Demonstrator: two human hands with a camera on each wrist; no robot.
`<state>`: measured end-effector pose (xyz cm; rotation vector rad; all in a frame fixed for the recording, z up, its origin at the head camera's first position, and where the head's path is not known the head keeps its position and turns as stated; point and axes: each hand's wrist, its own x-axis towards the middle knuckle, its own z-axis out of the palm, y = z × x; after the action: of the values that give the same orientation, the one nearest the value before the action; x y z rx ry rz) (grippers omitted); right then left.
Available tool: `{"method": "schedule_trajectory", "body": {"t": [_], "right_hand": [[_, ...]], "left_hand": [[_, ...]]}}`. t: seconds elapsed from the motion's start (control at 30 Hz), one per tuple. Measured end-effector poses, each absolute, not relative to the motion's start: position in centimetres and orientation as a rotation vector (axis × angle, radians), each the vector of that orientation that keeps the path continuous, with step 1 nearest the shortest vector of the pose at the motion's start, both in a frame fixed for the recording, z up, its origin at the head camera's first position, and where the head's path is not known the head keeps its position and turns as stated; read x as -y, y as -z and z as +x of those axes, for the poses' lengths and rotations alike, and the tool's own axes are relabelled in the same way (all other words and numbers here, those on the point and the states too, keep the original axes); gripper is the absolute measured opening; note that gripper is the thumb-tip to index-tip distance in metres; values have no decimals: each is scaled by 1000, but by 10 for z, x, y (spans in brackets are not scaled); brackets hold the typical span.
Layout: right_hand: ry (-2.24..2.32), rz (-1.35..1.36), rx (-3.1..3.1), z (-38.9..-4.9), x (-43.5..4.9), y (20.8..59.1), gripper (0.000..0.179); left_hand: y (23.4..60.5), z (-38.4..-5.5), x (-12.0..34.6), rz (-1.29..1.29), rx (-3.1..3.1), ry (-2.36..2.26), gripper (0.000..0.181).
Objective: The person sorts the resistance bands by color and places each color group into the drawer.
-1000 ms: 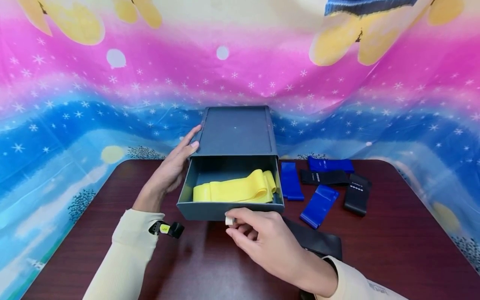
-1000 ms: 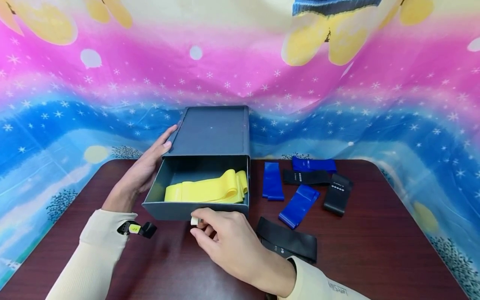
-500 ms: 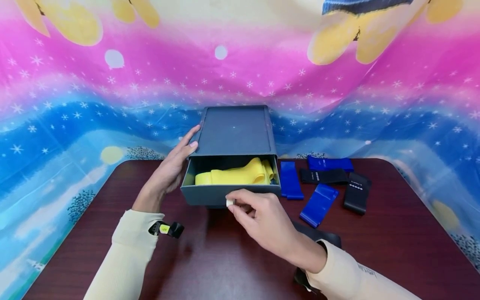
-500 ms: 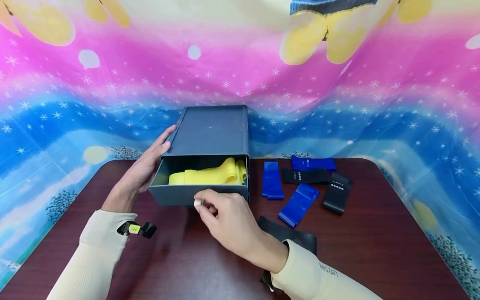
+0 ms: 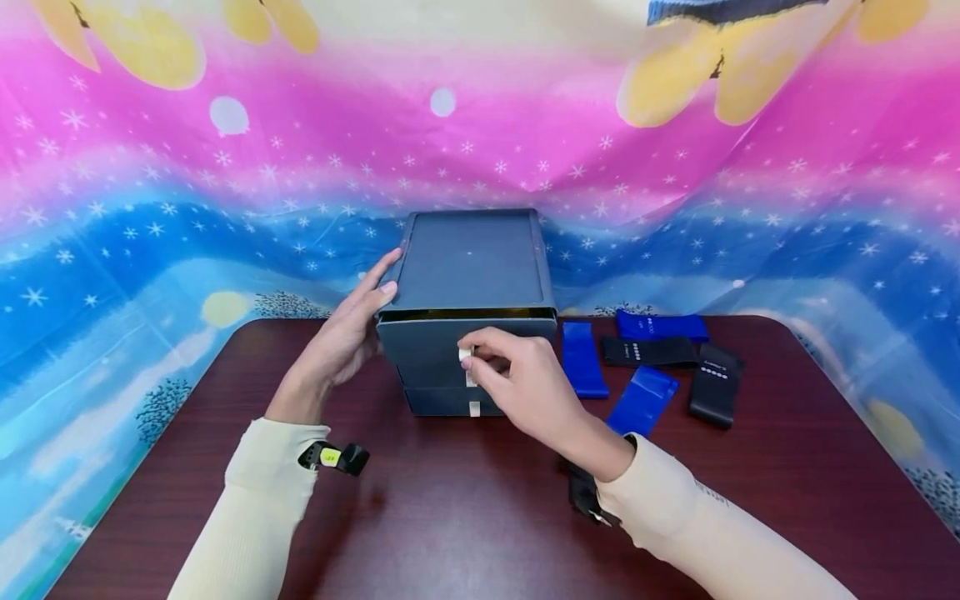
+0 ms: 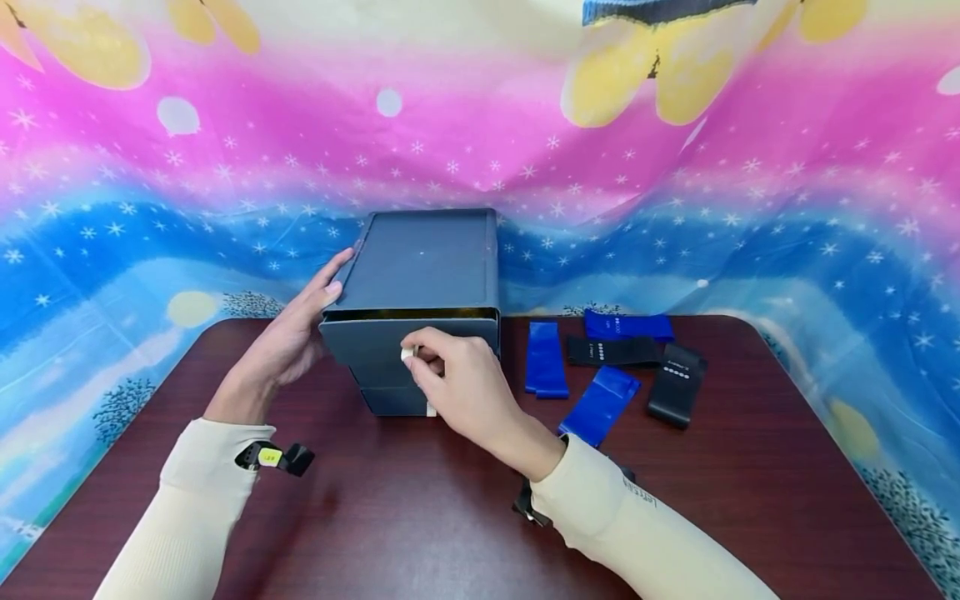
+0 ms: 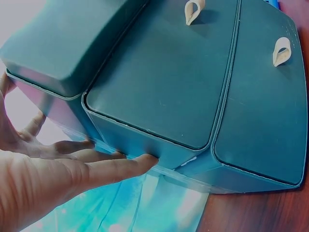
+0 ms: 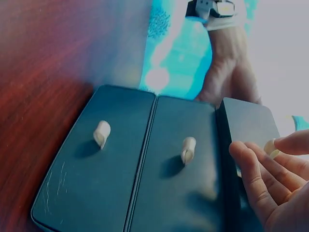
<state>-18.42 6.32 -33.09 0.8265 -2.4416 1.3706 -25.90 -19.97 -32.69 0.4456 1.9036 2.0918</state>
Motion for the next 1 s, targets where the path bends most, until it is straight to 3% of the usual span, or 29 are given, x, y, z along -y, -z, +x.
{"method": "schedule_trajectory", "body": {"t": [0.6, 1.0], "right_hand": [[-1501, 763, 2422, -199, -63, 335, 18], [-1496, 717, 2445, -197, -74, 364, 8]], "left_hand": [[328, -259, 197, 427, -1907, -2095, 58], [326, -258, 197, 432, -1910, -2097, 58]]}}
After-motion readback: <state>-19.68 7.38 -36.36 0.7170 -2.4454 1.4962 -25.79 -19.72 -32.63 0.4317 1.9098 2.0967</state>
